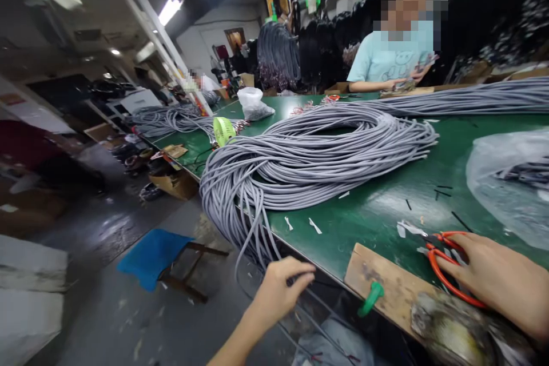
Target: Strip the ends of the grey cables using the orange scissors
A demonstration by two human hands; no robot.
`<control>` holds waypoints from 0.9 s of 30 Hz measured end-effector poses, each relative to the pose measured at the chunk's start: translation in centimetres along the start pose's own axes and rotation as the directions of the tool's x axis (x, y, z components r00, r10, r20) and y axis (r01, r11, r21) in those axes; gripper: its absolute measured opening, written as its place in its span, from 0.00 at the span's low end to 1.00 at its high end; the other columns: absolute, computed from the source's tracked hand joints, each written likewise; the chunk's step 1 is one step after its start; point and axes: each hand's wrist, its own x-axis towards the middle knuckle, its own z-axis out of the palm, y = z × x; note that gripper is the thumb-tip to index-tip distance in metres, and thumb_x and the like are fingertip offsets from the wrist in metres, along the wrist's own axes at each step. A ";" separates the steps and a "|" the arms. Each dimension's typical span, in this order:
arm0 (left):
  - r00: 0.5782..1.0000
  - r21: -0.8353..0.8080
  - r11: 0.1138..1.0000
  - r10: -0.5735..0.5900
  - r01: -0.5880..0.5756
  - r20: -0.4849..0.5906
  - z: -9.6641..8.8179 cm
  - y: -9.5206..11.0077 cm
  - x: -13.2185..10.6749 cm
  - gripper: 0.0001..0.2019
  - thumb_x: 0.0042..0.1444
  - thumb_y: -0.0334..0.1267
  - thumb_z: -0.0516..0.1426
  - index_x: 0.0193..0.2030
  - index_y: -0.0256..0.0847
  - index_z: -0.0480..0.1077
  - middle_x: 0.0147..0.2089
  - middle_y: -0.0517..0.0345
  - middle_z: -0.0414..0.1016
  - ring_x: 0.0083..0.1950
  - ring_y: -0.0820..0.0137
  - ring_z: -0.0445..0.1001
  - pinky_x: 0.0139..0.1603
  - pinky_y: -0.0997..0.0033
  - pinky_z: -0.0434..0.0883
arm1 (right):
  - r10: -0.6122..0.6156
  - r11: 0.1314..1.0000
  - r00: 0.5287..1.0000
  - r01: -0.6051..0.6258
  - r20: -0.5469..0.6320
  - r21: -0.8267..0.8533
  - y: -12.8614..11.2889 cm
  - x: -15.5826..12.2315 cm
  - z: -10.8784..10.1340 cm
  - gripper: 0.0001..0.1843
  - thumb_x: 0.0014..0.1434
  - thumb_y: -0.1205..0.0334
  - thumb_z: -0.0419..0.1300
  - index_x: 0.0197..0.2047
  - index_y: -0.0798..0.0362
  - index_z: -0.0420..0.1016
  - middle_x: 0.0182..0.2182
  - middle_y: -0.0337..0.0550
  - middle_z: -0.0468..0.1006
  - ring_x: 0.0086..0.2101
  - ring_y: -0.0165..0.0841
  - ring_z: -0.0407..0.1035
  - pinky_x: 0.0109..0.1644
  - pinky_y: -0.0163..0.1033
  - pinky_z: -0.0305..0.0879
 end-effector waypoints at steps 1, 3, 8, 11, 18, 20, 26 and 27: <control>0.994 0.052 0.996 0.081 -0.077 -0.077 -0.5 0.5 1.8 0.10 0.58 0.37 0.52 0.40 0.42 0.74 0.37 0.53 0.77 0.38 0.69 0.73 0.42 0.71 0.68 | 0.032 0.999 0.996 -0.034 0.083 0.017 -0.1 0.1 -0.6 0.12 0.48 0.49 0.56 0.29 0.46 0.74 0.31 0.52 0.78 0.25 0.42 0.72 0.25 0.41 0.59; 0.971 0.290 0.944 0.204 -0.160 -0.127 -0.9 1.1 5.7 0.10 0.59 0.35 0.51 0.41 0.41 0.72 0.39 0.52 0.76 0.41 0.68 0.72 0.45 0.69 0.68 | 0.081 0.996 0.980 -0.088 0.180 0.029 -0.3 0.3 -1.7 0.13 0.50 0.49 0.54 0.29 0.48 0.73 0.29 0.55 0.77 0.26 0.44 0.72 0.25 0.42 0.58; 0.969 0.577 0.809 0.218 -0.113 -0.115 0.9 1.1 12.4 0.11 0.56 0.37 0.53 0.45 0.38 0.67 0.42 0.48 0.70 0.46 0.61 0.66 0.45 0.62 0.66 | 0.126 0.992 0.975 -0.125 0.184 -0.019 -0.2 0.5 -2.8 0.14 0.52 0.51 0.52 0.28 0.51 0.72 0.29 0.55 0.77 0.27 0.43 0.71 0.25 0.40 0.54; 0.973 0.635 0.765 0.210 -0.102 -0.097 1.6 1.2 12.8 0.12 0.56 0.41 0.53 0.43 0.36 0.67 0.36 0.48 0.68 0.44 0.60 0.65 0.43 0.62 0.65 | 0.145 0.989 0.976 -0.139 0.162 -0.045 0.2 0.4 -3.1 0.16 0.53 0.51 0.50 0.29 0.53 0.72 0.27 0.55 0.76 0.26 0.41 0.71 0.24 0.39 0.52; 0.945 0.684 0.718 0.297 -0.128 -0.134 0.1 1.1 14.0 0.18 0.55 0.45 0.53 0.49 0.37 0.63 0.44 0.45 0.64 0.46 0.59 0.63 0.45 0.62 0.63 | 0.209 0.978 0.972 -0.205 0.109 -0.046 0.5 0.4 -4.2 0.19 0.55 0.51 0.48 0.35 0.54 0.74 0.32 0.57 0.76 0.30 0.43 0.71 0.25 0.39 0.50; 0.923 0.693 0.704 0.353 -0.153 -0.155 0.4 1.8 15.8 0.19 0.55 0.45 0.53 0.50 0.35 0.62 0.47 0.42 0.62 0.49 0.56 0.61 0.48 0.59 0.61 | 0.208 0.978 0.971 -0.205 0.117 -0.038 0.3 0.5 -3.9 0.16 0.53 0.52 0.51 0.32 0.54 0.74 0.31 0.56 0.76 0.30 0.42 0.71 0.25 0.37 0.51; 0.828 0.801 0.498 0.561 -0.332 -0.005 1.6 4.0 21.6 0.24 0.55 0.41 0.53 0.58 0.41 0.59 0.57 0.42 0.59 0.58 0.52 0.55 0.56 0.53 0.48 | 0.197 0.980 0.972 -0.195 0.126 -0.024 -0.5 0.6 -3.1 0.12 0.51 0.55 0.53 0.32 0.53 0.74 0.31 0.49 0.77 0.32 0.41 0.72 0.27 0.36 0.54; 0.824 0.806 0.480 0.566 -0.348 0.019 1.5 4.1 22.6 0.23 0.55 0.41 0.53 0.58 0.42 0.59 0.57 0.44 0.60 0.58 0.53 0.55 0.57 0.54 0.47 | 0.194 0.981 0.973 -0.193 0.127 -0.023 -0.6 0.5 -3.1 0.12 0.51 0.56 0.53 0.32 0.53 0.73 0.31 0.49 0.77 0.32 0.41 0.72 0.27 0.36 0.54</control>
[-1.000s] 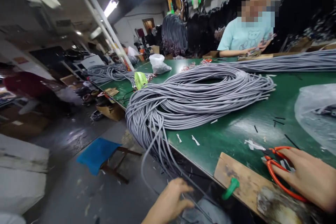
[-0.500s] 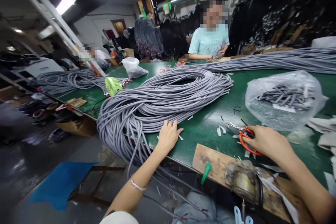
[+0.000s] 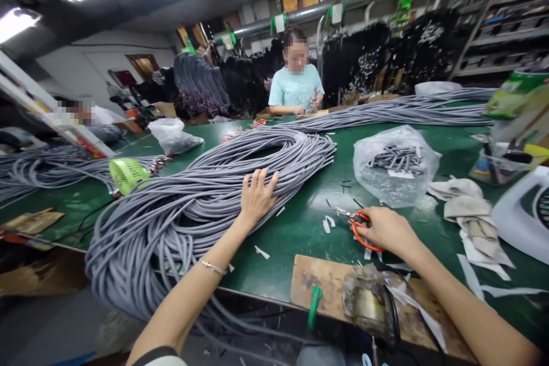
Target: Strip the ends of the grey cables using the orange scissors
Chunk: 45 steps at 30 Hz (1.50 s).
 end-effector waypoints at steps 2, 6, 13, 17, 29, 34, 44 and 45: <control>0.999 0.001 1.000 0.029 -0.029 0.029 0.9 -1.1 1.8 0.23 0.54 0.39 0.52 0.57 0.43 0.60 0.53 0.45 0.65 0.55 0.55 0.60 0.57 0.56 0.48 | -0.003 1.000 1.000 0.003 0.007 -0.001 -0.1 -0.2 0.0 0.11 0.51 0.57 0.52 0.31 0.53 0.73 0.31 0.49 0.77 0.33 0.40 0.72 0.28 0.36 0.55; 0.997 0.015 0.997 -0.075 0.075 -0.002 2.7 -4.0 6.4 0.24 0.50 0.33 0.51 0.56 0.36 0.61 0.43 0.41 0.69 0.47 0.52 0.65 0.52 0.51 0.53 | 0.013 1.000 1.000 -0.013 0.010 -0.006 -0.2 -0.2 -0.1 0.10 0.51 0.58 0.52 0.31 0.53 0.72 0.32 0.46 0.77 0.33 0.40 0.72 0.29 0.36 0.55; 0.994 -0.003 0.994 -0.110 0.110 -0.025 3.9 -5.1 9.7 0.27 0.47 0.32 0.52 0.57 0.30 0.58 0.44 0.36 0.68 0.47 0.50 0.65 0.46 0.51 0.58 | -0.005 1.000 0.999 0.007 0.049 -0.031 -0.2 0.0 -0.3 0.10 0.51 0.59 0.52 0.32 0.53 0.71 0.32 0.46 0.77 0.34 0.41 0.72 0.30 0.37 0.56; 0.996 -0.044 0.996 0.081 -0.079 0.033 2.9 -3.2 6.1 0.25 0.49 0.36 0.55 0.56 0.44 0.61 0.55 0.50 0.63 0.54 0.59 0.61 0.52 0.61 0.58 | -0.022 0.999 0.997 0.026 0.071 -0.045 -0.4 -0.2 -0.4 0.11 0.52 0.57 0.51 0.32 0.53 0.71 0.33 0.47 0.77 0.35 0.42 0.72 0.30 0.38 0.56; 0.971 0.152 0.988 -0.075 0.041 0.228 1.3 1.8 -2.3 0.20 0.58 0.48 0.48 0.46 0.32 0.65 0.46 0.39 0.66 0.46 0.54 0.65 0.40 0.60 0.64 | -0.008 1.000 0.994 0.009 0.113 -0.014 0.2 -0.2 -0.8 0.13 0.51 0.54 0.53 0.32 0.52 0.74 0.31 0.48 0.77 0.34 0.42 0.72 0.30 0.37 0.59; 0.941 0.114 0.993 -0.006 -0.034 0.338 1.0 1.3 -1.3 0.17 0.59 0.47 0.47 0.44 0.34 0.65 0.38 0.42 0.68 0.40 0.56 0.68 0.32 0.67 0.64 | 0.139 0.990 0.987 -0.135 0.084 -0.050 2.3 0.5 -1.4 0.16 0.53 0.54 0.51 0.35 0.55 0.75 0.34 0.54 0.76 0.36 0.45 0.72 0.31 0.39 0.61; 0.915 -0.003 0.992 0.116 -0.125 0.385 -1.0 0.2 -1.7 0.18 0.61 0.49 0.42 0.37 0.39 0.65 0.33 0.51 0.73 0.36 0.63 0.72 0.32 0.71 0.61 | 0.118 0.991 0.993 -0.120 -0.028 -0.054 4.3 0.6 -2.5 0.16 0.54 0.57 0.54 0.42 0.57 0.74 0.42 0.55 0.74 0.46 0.44 0.66 0.45 0.40 0.61; 0.915 -0.014 0.991 0.128 -0.133 0.382 -1.3 0.4 -2.1 0.17 0.62 0.48 0.42 0.36 0.39 0.65 0.33 0.52 0.72 0.37 0.64 0.72 0.32 0.71 0.61 | 0.092 0.995 0.995 -0.094 -0.045 -0.041 3.9 0.7 -2.5 0.16 0.57 0.58 0.51 0.43 0.55 0.73 0.43 0.51 0.74 0.47 0.40 0.66 0.46 0.38 0.60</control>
